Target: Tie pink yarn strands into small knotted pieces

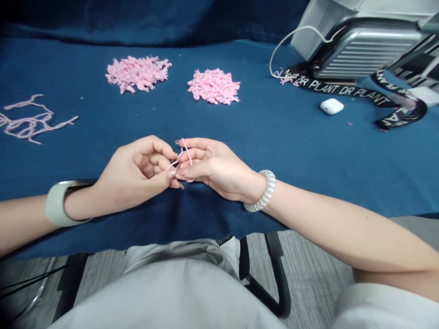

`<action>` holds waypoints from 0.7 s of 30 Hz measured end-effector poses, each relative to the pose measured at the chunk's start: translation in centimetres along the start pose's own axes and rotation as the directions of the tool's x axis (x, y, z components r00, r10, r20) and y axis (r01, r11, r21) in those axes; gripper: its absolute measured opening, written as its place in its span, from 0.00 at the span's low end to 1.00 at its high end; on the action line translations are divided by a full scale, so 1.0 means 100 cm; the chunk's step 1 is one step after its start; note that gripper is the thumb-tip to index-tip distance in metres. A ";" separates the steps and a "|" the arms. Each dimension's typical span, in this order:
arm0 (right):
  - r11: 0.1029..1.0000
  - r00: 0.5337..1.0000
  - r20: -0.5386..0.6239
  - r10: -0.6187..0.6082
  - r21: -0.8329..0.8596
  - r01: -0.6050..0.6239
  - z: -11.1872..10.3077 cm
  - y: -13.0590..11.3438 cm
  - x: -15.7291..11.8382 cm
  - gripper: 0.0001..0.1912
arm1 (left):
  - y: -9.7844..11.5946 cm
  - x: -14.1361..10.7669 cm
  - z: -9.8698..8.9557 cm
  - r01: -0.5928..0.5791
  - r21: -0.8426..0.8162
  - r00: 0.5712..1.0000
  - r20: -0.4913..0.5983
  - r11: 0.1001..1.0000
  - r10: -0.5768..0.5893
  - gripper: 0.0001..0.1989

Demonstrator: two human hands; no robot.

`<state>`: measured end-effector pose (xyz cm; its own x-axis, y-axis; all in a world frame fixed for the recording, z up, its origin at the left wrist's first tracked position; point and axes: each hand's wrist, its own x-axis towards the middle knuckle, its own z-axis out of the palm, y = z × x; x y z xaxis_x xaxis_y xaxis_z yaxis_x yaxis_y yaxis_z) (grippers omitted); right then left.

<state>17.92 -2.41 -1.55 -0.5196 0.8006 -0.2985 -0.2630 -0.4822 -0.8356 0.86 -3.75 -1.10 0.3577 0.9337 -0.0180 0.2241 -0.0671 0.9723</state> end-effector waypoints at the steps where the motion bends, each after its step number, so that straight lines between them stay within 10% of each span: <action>1: 1.000 1.000 0.007 0.011 -0.001 -0.011 0.001 0.000 0.000 0.27 | 0.001 0.000 0.000 0.003 -0.002 1.000 0.000 1.000 -0.003 0.11; 21: 0.995 1.000 0.003 -0.009 0.100 0.009 -0.002 -0.005 0.002 0.21 | -0.005 0.007 -0.007 0.015 -0.208 0.997 -0.073 0.978 -0.031 0.07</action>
<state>18.11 -1.94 -1.26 -0.5196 0.8040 -0.2893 -0.3479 -0.5083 -0.7878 0.36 -2.83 -1.45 0.2838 0.9584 -0.0308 0.0361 0.0214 0.9991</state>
